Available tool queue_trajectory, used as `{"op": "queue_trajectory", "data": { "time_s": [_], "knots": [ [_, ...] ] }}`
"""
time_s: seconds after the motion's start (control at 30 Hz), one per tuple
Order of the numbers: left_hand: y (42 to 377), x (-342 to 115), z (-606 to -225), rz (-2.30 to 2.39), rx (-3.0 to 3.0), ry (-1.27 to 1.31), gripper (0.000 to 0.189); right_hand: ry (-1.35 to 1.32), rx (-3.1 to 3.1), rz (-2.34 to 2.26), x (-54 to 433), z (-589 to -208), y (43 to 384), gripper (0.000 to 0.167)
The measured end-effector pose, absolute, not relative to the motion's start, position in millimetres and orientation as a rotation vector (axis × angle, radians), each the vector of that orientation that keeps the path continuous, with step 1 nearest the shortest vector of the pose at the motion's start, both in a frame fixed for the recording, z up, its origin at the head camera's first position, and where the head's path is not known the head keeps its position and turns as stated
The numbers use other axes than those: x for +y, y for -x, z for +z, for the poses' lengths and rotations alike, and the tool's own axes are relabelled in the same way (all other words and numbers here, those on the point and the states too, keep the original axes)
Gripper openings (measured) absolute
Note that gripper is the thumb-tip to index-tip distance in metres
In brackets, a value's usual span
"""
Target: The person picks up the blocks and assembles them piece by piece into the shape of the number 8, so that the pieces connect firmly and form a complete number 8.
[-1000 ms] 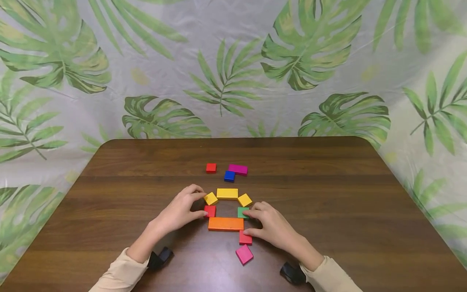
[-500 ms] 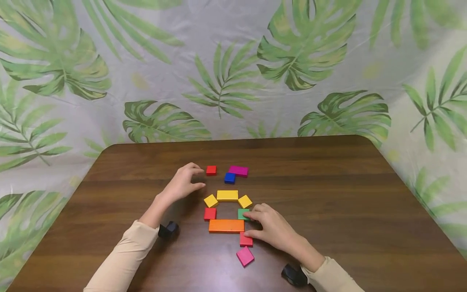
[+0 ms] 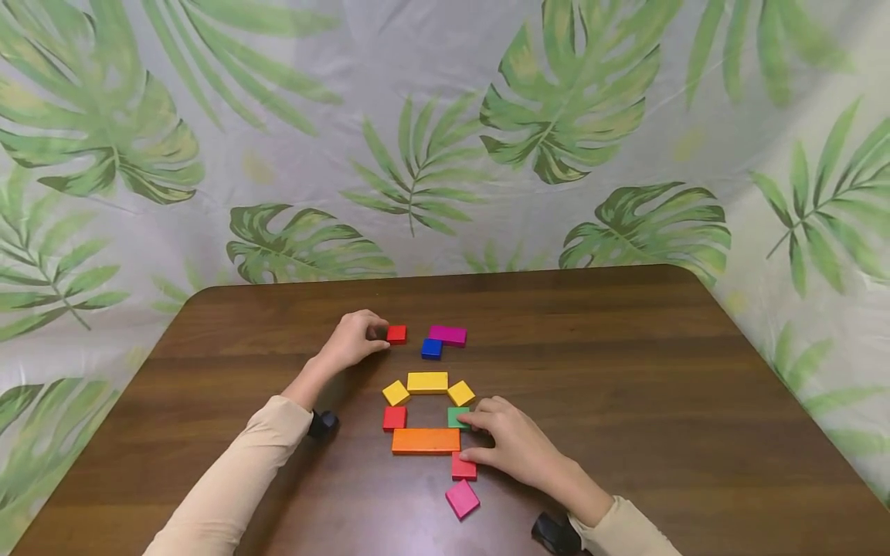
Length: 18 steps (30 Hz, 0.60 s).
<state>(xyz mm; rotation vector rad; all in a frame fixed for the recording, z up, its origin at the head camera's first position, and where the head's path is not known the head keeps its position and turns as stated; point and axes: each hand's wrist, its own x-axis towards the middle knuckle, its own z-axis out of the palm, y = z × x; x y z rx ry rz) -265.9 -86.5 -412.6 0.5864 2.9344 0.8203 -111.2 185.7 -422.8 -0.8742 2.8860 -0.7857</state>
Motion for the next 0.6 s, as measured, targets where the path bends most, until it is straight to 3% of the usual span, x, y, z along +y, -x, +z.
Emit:
{"op": "queue_trajectory", "data": {
  "time_s": [0.6],
  "knots": [
    [265.7, -85.7, -411.0, 0.653, 2.958, -0.631, 0.027, 0.870, 2.892, -0.761, 183.7, -421.2, 110.3, 0.047]
  ]
}}
